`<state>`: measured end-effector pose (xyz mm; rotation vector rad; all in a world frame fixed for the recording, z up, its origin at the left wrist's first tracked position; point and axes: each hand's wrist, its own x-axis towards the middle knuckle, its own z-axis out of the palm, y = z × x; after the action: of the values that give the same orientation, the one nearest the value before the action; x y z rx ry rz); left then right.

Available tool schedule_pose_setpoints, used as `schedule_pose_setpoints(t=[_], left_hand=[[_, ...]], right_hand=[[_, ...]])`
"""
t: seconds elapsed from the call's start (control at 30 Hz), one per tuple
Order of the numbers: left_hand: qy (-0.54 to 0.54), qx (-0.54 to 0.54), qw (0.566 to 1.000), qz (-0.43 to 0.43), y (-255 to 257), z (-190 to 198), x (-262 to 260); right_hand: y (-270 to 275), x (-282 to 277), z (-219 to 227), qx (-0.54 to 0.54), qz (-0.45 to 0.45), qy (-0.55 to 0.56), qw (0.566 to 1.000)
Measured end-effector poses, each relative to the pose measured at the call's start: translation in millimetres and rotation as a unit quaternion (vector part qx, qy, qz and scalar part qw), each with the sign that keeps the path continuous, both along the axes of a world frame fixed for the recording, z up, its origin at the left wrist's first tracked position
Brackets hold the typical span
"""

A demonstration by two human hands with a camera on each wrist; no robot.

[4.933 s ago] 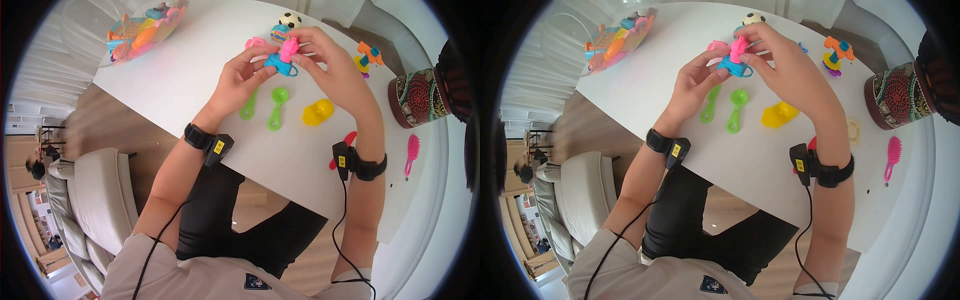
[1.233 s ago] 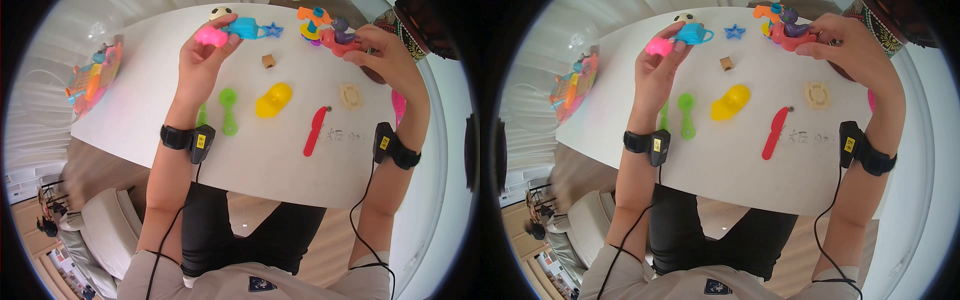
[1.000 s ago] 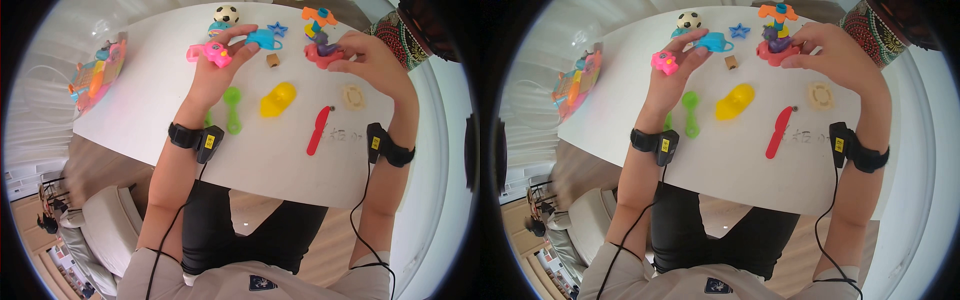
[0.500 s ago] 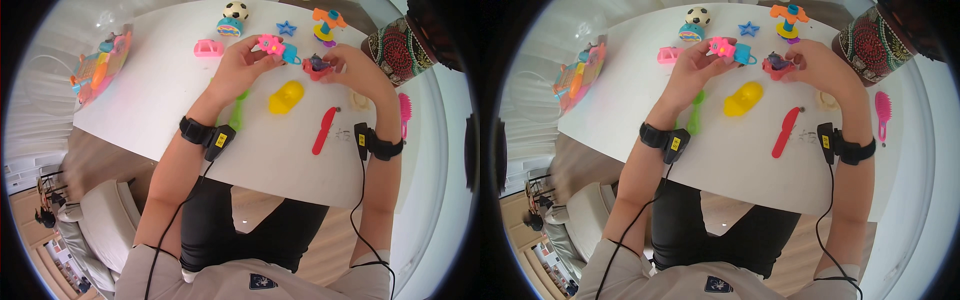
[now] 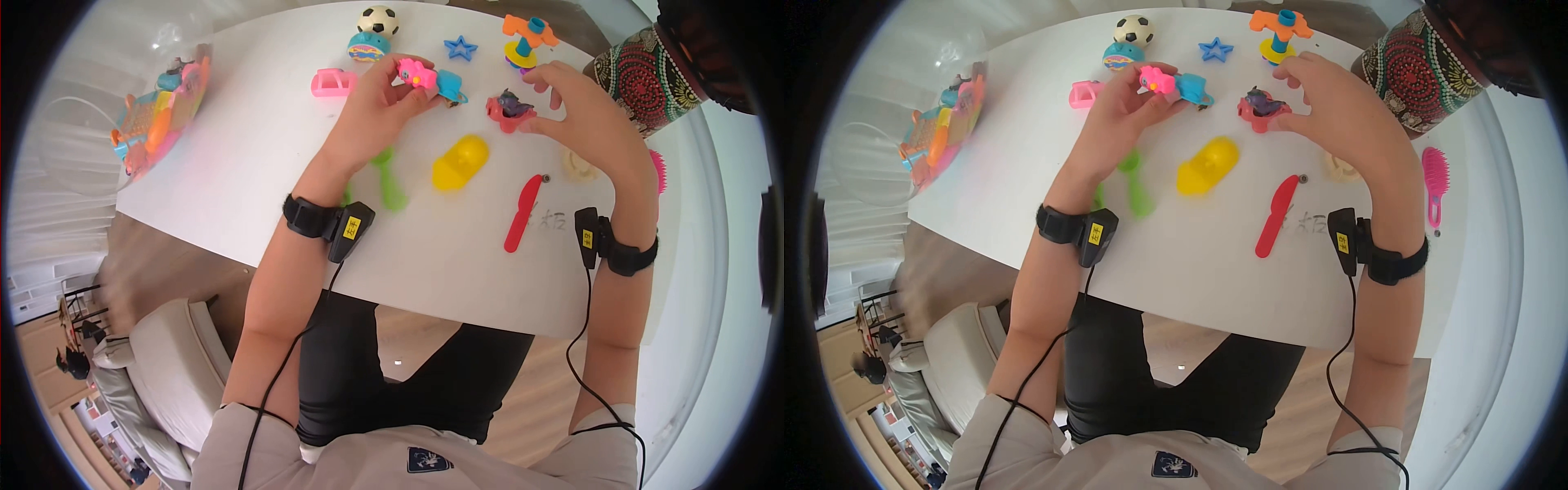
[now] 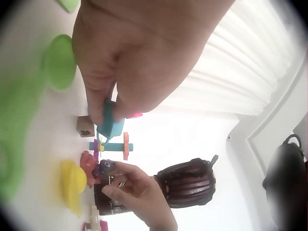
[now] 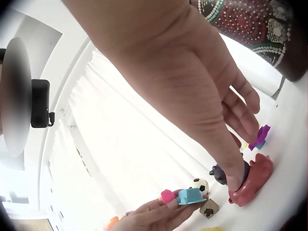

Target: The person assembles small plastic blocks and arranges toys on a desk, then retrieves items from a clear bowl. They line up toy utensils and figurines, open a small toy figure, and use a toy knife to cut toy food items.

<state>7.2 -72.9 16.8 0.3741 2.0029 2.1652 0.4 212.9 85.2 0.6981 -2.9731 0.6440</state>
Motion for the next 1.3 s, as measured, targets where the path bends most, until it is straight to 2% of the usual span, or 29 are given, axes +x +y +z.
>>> schedule_pose_setpoints(t=[0.07, 0.2, 0.27, 0.3, 0.37, 0.4, 0.47, 0.5, 0.57, 0.67, 0.8, 0.87, 1.0, 1.1, 1.17, 1.2, 1.27, 1.3], left_hand=[[0.022, -0.026, 0.999, 0.009, -2.5, 4.1, -0.7], [0.043, -0.014, 0.998, 0.038, -5.5, 1.8, -5.2], [0.080, -0.072, 0.992, 0.063, -9.1, 3.4, -5.7], [0.078, -0.071, 0.992, 0.067, -9.8, 3.9, -6.0], [0.087, -0.035, 0.991, 0.100, -8.5, 5.4, -6.9], [0.089, -0.030, 0.990, 0.104, -9.1, 5.9, -7.1], [0.142, -0.076, 0.977, 0.137, -9.3, 8.5, -7.7], [0.144, -0.074, 0.977, 0.137, -8.6, 8.6, -7.7], [0.154, -0.134, 0.956, 0.209, -7.2, 8.9, -6.8], [0.162, -0.150, 0.946, 0.235, -5.5, 11.5, -4.1], [0.162, -0.170, 0.949, 0.210, -8.9, 0.9, -5.2], [0.166, -0.197, 0.950, 0.179, -9.1, -2.2, -4.3], [0.150, -0.231, 0.949, 0.156, -8.7, -1.2, -0.7], [0.134, -0.275, 0.941, 0.143, -12.6, -1.9, -0.7], [0.134, -0.291, 0.938, 0.131, -12.5, 3.1, 1.7], [0.133, -0.292, 0.938, 0.130, -11.8, 6.3, 4.4], [0.143, -0.332, 0.921, 0.143, -8.4, 13.4, 9.8], [0.144, -0.333, 0.922, 0.139, -8.5, 11.1, 9.9]], right_hand=[[-0.5, 0.7, 2.0, 0.023, -0.021, -0.061, 0.998], [9.4, -12.1, -11.2, 0.061, -0.026, -0.112, 0.991], [7.5, -8.3, -12.9, 0.037, -0.002, -0.017, 0.999], [5.3, -6.7, -10.5, 0.039, 0.002, -0.018, 0.999], [-11.5, -2.2, 8.4, -0.046, 0.045, 0.049, 0.997], [-20.1, -2.6, 8.8, -0.041, 0.049, 0.051, 0.997], [-37.6, -1.6, -0.9, -0.094, 0.055, 0.075, 0.991], [-45.2, -3.2, -8.2, -0.092, 0.055, 0.078, 0.991], [-60.0, -12.5, -24.3, -0.004, 0.097, 0.135, 0.986], [-74.3, -25.6, -36.8, 0.024, 0.135, 0.125, 0.983], [-77.2, -28.3, -28.4, 0.006, 0.136, 0.103, 0.985], [-80.3, -22.1, -14.3, -0.059, 0.008, 0.011, 0.998], [-78.9, -24.8, -13.9, -0.040, 0.011, -0.035, 0.999], [-79.4, -27.3, -23.5, -0.021, 0.009, -0.003, 1.000], [-76.5, -42.5, -30.6, -0.078, 0.061, 0.079, 0.992], [-78.1, -52.9, -30.7, -0.079, 0.060, 0.077, 0.992], [-87.6, -77.5, -26.5, -0.018, 0.088, 0.203, 0.975], [-92.6, -92.1, -30.4, -0.007, 0.080, 0.200, 0.977]])
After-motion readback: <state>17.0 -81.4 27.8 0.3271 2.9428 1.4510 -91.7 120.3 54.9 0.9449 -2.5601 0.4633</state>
